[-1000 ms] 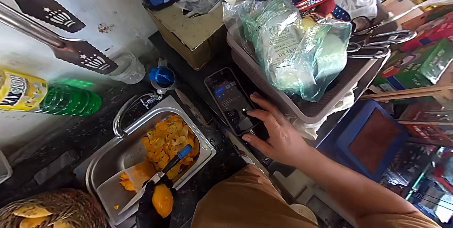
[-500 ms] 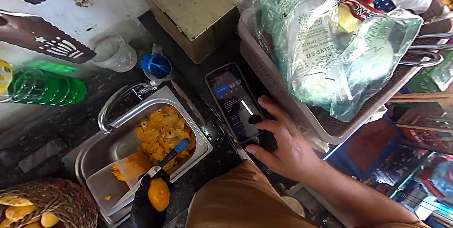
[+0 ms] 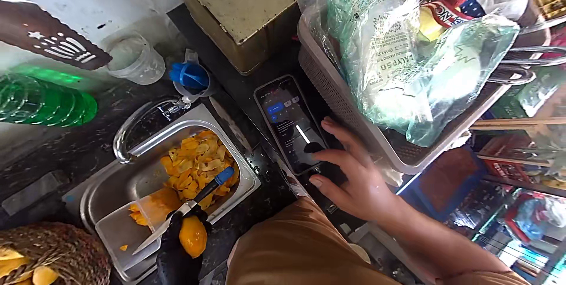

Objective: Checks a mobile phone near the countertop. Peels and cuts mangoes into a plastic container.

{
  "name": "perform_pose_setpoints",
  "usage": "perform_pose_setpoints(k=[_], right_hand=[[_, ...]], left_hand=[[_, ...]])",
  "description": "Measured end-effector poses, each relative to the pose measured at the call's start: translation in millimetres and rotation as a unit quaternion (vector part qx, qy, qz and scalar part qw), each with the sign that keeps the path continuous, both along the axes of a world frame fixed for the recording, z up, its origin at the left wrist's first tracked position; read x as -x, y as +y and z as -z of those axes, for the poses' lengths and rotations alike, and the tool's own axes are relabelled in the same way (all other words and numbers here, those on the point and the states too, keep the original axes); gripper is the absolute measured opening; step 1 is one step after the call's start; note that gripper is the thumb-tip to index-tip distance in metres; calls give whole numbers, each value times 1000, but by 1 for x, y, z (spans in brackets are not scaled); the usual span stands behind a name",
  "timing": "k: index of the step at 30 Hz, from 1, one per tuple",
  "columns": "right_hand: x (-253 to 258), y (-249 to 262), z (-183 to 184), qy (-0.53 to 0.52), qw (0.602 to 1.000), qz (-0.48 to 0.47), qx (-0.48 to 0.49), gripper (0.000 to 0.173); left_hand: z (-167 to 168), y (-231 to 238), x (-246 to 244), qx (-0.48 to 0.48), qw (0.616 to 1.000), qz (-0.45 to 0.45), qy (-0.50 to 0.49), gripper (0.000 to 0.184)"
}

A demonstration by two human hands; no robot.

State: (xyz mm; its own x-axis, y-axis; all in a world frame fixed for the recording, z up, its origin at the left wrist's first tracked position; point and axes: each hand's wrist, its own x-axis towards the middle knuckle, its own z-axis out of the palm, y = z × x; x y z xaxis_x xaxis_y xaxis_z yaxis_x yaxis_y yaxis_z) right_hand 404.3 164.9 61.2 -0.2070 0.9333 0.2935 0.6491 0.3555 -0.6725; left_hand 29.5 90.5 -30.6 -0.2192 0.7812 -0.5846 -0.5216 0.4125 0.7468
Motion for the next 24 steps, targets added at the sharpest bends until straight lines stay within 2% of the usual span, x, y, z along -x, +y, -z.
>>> perform_pose_setpoints(k=[4,7,9,11,13,14,16,18,19,22,24], right_hand=[[17,-26,-27,75,993,-39,-85,16],[65,-58,-33,176,971,-154,-42,13],[102,-65,-16,108,971,-207,44,24],[144,-63,14,-28,971,-213,106,41],[180,-56,49,-113,961,-203,147,56],[192,-54,63,-145,955,-199,163,58],[211,-50,76,-194,942,-197,191,43],[227,-48,78,-204,931,-198,229,35],[233,-48,74,-200,925,-196,258,38],[250,-55,50,-131,916,-189,328,49],[264,-71,39,-96,909,-225,339,49]], left_hand=[[-5,-4,8,-11,1000,8,14,35],[-7,-9,10,-14,999,27,30,34],[-15,-12,7,12,999,33,32,32],[-20,-17,12,37,997,58,19,29],[-14,-19,19,34,993,110,-9,31],[-11,-20,20,26,990,134,-21,32],[-8,-26,25,22,989,145,-35,31],[5,-37,35,5,991,97,-89,29],[16,-45,41,-16,989,39,-142,30],[40,-60,58,-72,939,-157,-297,36],[46,-66,70,-106,903,-221,-353,37]])
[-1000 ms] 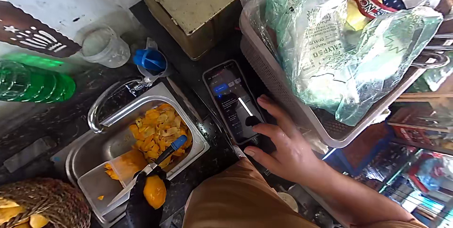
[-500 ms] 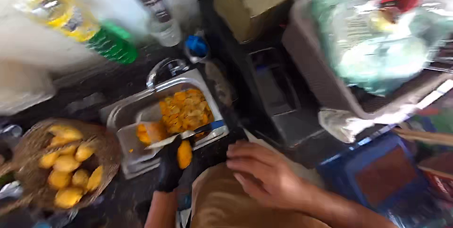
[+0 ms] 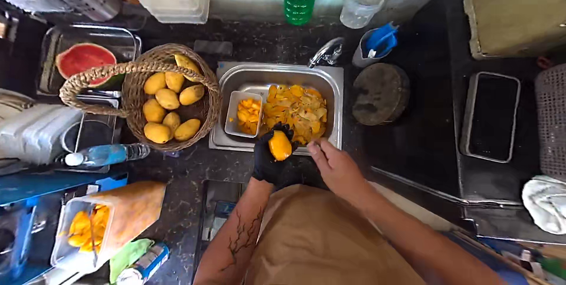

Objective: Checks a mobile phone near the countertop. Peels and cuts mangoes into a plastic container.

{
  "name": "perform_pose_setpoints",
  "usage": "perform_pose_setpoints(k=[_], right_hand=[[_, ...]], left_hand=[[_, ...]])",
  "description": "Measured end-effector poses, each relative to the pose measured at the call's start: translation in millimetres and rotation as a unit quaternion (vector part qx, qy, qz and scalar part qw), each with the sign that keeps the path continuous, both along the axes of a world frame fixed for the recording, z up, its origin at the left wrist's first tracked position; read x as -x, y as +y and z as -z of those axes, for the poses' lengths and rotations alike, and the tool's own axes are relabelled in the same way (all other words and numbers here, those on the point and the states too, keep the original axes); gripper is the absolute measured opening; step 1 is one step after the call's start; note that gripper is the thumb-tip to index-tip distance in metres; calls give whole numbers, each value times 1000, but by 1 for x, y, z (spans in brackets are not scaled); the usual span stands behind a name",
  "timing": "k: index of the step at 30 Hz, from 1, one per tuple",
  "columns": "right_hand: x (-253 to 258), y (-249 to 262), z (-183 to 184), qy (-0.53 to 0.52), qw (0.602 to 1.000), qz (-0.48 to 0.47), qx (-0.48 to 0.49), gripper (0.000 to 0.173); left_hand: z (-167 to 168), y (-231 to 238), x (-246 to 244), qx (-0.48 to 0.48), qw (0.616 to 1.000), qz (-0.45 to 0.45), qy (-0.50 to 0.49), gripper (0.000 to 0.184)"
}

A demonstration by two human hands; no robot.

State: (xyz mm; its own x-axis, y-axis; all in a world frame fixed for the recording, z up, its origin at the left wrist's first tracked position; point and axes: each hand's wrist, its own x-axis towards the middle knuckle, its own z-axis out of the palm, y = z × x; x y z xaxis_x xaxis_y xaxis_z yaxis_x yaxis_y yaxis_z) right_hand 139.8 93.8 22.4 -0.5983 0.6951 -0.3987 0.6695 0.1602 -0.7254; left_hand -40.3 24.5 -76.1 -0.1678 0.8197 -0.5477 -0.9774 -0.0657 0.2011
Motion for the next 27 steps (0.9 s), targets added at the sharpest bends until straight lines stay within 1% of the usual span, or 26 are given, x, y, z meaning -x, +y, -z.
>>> perform_pose_setpoints(k=[2,3,5,8,10,11,12,14,15,17,18,20,22,25,27], right_hand=[[15,-14,-3,-9,998,-47,28,48],[21,-20,-3,-13,998,-54,36,47],[32,-28,-4,-3,998,-46,32,45],[45,-27,-5,-31,996,-54,61,42],[48,-25,-8,2,998,-39,46,40],[50,-23,-10,21,999,-37,28,40],[52,-22,-12,19,998,-54,11,41],[59,-19,-7,-35,993,-115,-18,48],[63,-18,-2,-58,988,-138,-35,48],[70,-17,7,-83,981,-160,-75,47],[74,-18,11,-91,978,-166,-88,47],[81,-22,26,-112,970,-191,-100,47],[86,-25,43,-124,966,-212,-82,49],[96,-18,36,-121,967,-215,-65,49],[100,-15,43,-117,966,-218,-73,48]], left_hand=[[1,2,10,-29,999,-39,-25,41],[0,4,15,-41,998,-52,-22,44],[-6,11,24,-61,995,-75,-6,47],[-10,12,36,-100,992,-80,11,48],[-15,14,46,-103,993,-62,14,46],[-18,14,51,-95,994,-41,19,46],[-21,11,56,-82,996,-13,24,46],[-22,5,66,-69,996,43,27,46],[-23,3,71,-62,996,62,30,45],[-22,-1,78,-62,995,69,25,45],[-21,-4,81,-62,996,63,26,49],[-18,-12,82,-57,997,48,27,63],[-15,-15,81,-47,998,41,25,70],[1,-22,90,-51,999,14,4,78],[-2,-26,94,-46,999,19,12,81]])
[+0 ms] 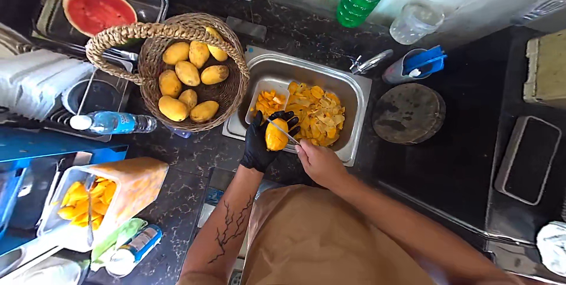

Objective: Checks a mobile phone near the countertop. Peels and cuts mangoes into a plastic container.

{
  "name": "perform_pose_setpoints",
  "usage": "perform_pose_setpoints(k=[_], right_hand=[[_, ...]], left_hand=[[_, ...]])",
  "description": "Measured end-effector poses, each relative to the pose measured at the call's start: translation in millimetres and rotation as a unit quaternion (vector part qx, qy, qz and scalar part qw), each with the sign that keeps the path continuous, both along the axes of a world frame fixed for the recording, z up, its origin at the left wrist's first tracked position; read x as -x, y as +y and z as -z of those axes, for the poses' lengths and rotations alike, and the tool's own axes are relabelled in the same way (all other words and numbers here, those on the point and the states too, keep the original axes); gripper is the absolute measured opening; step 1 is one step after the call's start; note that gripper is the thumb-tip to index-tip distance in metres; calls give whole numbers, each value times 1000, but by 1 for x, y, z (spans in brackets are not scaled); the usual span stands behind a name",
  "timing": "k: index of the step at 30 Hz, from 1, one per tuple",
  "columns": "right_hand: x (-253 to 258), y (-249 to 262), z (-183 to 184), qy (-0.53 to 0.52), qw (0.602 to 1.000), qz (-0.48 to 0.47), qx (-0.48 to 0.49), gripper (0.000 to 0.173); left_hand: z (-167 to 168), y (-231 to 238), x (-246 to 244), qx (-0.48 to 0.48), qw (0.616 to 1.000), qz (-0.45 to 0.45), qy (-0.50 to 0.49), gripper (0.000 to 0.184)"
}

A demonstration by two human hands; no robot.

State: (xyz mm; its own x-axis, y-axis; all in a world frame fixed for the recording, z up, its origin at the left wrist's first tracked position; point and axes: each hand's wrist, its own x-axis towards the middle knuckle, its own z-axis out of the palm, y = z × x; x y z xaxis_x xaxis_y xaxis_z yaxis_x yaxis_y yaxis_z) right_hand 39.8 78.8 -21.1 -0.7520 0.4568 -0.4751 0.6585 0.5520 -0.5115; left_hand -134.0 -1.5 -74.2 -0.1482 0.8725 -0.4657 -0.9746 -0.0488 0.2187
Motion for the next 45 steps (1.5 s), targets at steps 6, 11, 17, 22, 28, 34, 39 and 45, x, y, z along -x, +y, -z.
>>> perform_pose_setpoints(k=[6,11,17,22,28,34,39,45], right_hand=[[24,19,5,14,1000,-4,-8,46],[42,39,19,16,995,21,92,43],[48,35,25,2,986,44,158,53],[51,36,29,-13,990,35,136,50],[50,39,36,3,995,35,95,46],[54,40,46,9,999,27,27,44],[64,47,56,-19,997,47,64,45],[77,61,63,-75,977,100,174,52]], left_hand=[[0,2,11,-13,1000,-8,4,82],[8,14,19,48,997,-60,-11,67],[41,29,29,156,973,-168,4,31],[30,36,28,174,965,-196,15,28],[-1,46,34,221,954,-200,-3,30],[37,35,35,128,983,-119,-56,39],[48,38,33,147,979,-143,-15,44],[47,33,36,144,973,-176,-25,50]])
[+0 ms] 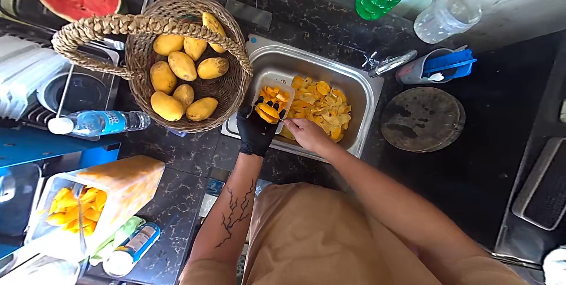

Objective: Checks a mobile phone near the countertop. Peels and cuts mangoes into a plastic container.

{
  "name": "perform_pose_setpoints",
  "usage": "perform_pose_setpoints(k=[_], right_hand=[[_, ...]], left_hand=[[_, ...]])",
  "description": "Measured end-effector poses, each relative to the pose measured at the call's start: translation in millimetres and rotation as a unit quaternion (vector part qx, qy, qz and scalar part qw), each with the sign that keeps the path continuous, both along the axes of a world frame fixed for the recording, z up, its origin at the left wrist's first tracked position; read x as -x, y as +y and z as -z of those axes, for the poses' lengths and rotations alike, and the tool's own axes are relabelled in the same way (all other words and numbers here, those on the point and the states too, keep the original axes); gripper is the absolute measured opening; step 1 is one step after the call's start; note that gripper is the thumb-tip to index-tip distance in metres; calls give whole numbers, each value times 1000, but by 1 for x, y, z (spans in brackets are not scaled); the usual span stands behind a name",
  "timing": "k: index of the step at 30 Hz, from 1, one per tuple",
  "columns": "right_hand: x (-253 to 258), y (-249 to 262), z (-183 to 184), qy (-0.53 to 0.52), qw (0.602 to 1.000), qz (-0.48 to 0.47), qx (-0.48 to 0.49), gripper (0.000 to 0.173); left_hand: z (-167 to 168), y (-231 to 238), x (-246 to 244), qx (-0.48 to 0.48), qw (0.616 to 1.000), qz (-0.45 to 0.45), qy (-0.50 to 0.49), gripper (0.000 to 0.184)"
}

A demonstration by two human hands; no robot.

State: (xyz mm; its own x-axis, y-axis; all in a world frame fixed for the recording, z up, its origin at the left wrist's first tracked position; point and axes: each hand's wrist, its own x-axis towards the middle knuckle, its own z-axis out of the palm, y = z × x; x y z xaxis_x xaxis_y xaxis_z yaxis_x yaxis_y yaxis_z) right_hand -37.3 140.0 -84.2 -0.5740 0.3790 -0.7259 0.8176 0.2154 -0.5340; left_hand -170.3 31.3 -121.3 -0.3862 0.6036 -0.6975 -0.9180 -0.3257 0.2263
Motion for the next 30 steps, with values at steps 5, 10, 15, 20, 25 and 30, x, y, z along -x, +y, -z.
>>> perform_pose_setpoints(k=[5,10,15,20,25,30], right_hand=[[5,-2,-1,-38,999,-10,-23,51],[13,-1,-3,-61,996,-26,-57,50],[18,-3,-8,-72,994,-36,-79,51],[18,-5,-11,-76,993,-27,-83,51],[16,-11,-21,-92,990,-21,-108,50],[14,-8,-26,-96,989,-6,-111,49]], left_hand=[[8,1,-6,54,997,31,55,39],[2,6,-7,115,993,14,38,36],[-2,10,-9,98,994,-35,33,27],[-6,16,-15,107,991,-73,31,29],[-15,17,-23,131,988,-56,66,23],[-14,16,-24,200,973,5,119,35]])
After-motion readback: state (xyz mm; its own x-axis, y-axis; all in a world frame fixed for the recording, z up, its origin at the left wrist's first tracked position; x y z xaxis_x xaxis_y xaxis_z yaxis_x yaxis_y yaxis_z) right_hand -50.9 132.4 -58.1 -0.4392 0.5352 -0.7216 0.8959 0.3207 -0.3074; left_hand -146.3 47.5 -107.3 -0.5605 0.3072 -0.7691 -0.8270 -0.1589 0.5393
